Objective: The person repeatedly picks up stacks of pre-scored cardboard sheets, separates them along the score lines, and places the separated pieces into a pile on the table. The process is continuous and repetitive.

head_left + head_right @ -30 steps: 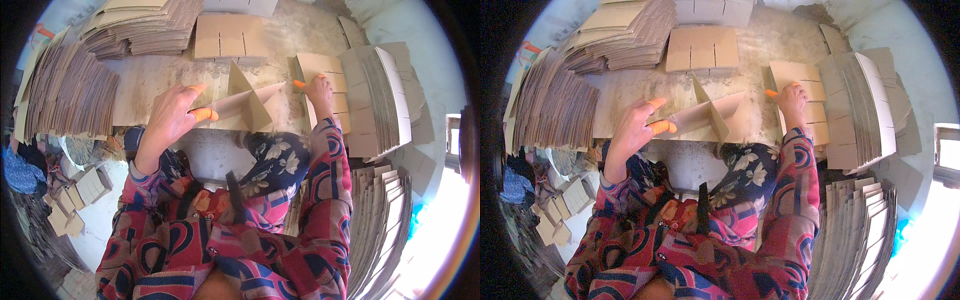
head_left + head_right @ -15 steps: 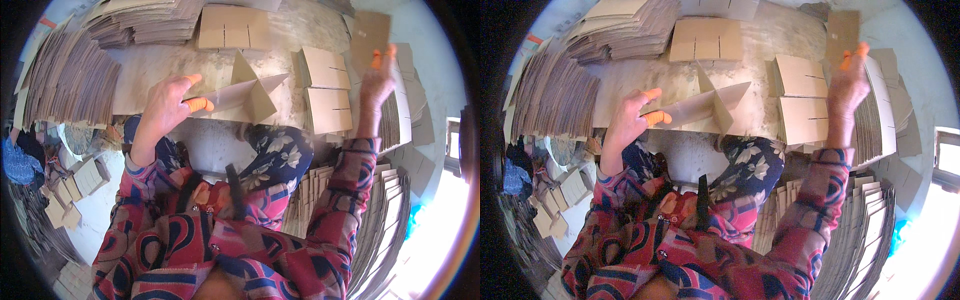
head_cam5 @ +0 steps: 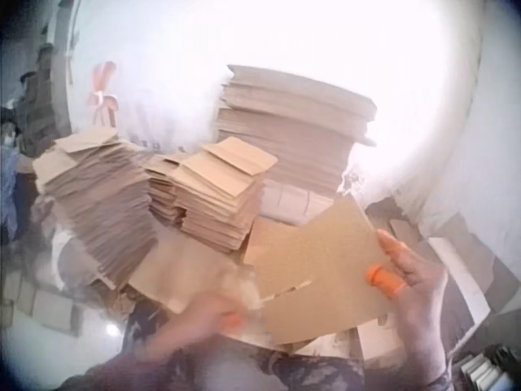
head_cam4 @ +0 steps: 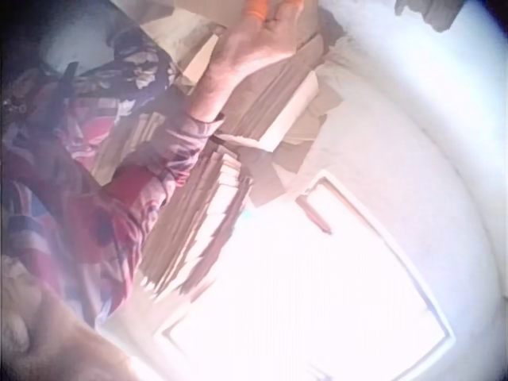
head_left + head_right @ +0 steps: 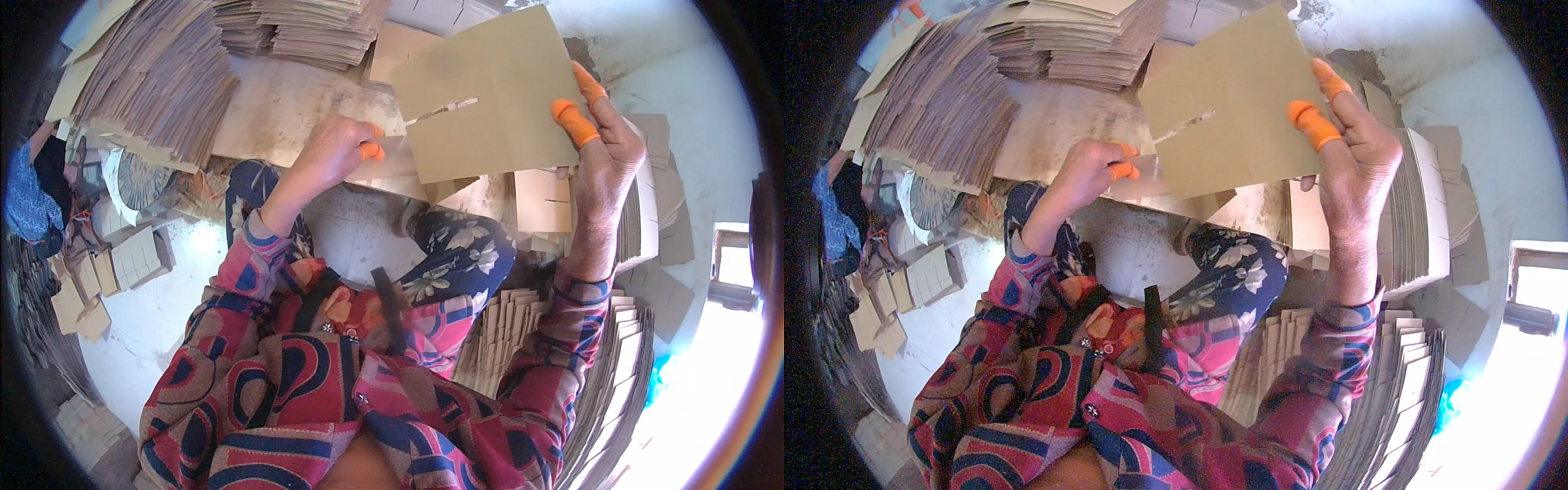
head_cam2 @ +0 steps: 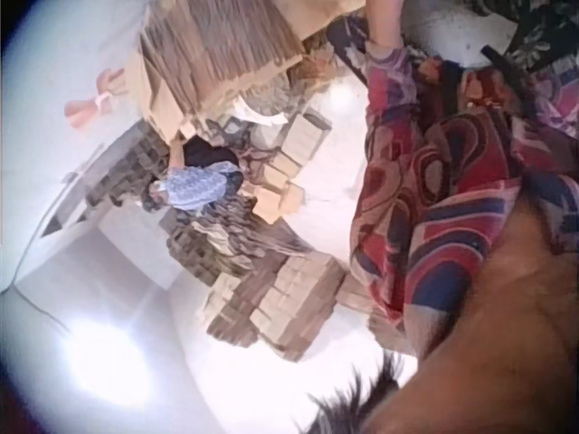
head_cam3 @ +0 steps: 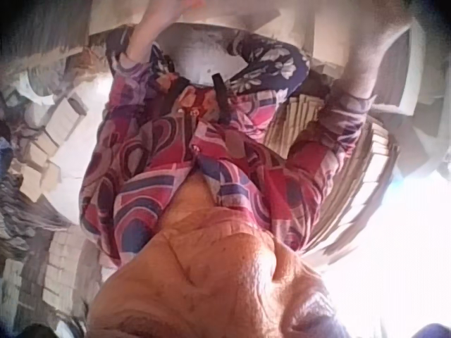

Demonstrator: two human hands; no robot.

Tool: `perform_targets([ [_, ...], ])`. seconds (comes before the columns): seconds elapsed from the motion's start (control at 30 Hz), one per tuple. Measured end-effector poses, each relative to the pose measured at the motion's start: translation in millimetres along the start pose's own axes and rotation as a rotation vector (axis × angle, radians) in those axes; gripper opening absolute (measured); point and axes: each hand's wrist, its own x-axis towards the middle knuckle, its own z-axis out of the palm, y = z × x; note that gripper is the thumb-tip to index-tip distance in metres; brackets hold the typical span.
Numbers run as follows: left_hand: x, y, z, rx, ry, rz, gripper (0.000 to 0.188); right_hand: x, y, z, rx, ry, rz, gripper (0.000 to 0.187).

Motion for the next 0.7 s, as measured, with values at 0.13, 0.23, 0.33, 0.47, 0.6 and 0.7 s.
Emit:
perform_targets([
  [0.13,1,-4,2,0.015,0.006,0.101,0.012,-3,-1,10,-0.091,-0.063,0.035,0.041],
  [0.23,0,-2,1,0.054,-0.005,0.065,0.009,-1,3,15,-0.172,-0.083,-0.035,0.043],
  [0.33,-1,-5,2,0.034,0.006,0.029,0.008,1,-4,18,-0.143,-0.083,0.002,0.042],
  [0.47,0,-6,4,0.013,0.011,0.021,0.007,0,-2,18,-0.151,-0.169,0.040,0.042],
  [0.6,3,-4,8,-0.008,0.057,0.067,0.006,-3,12,30,-0.282,-0.286,-0.077,0.043],
  [0.7,4,-2,9,0.035,0.040,0.055,0.008,-10,24,50,-0.257,-0.378,-0.090,0.045],
])
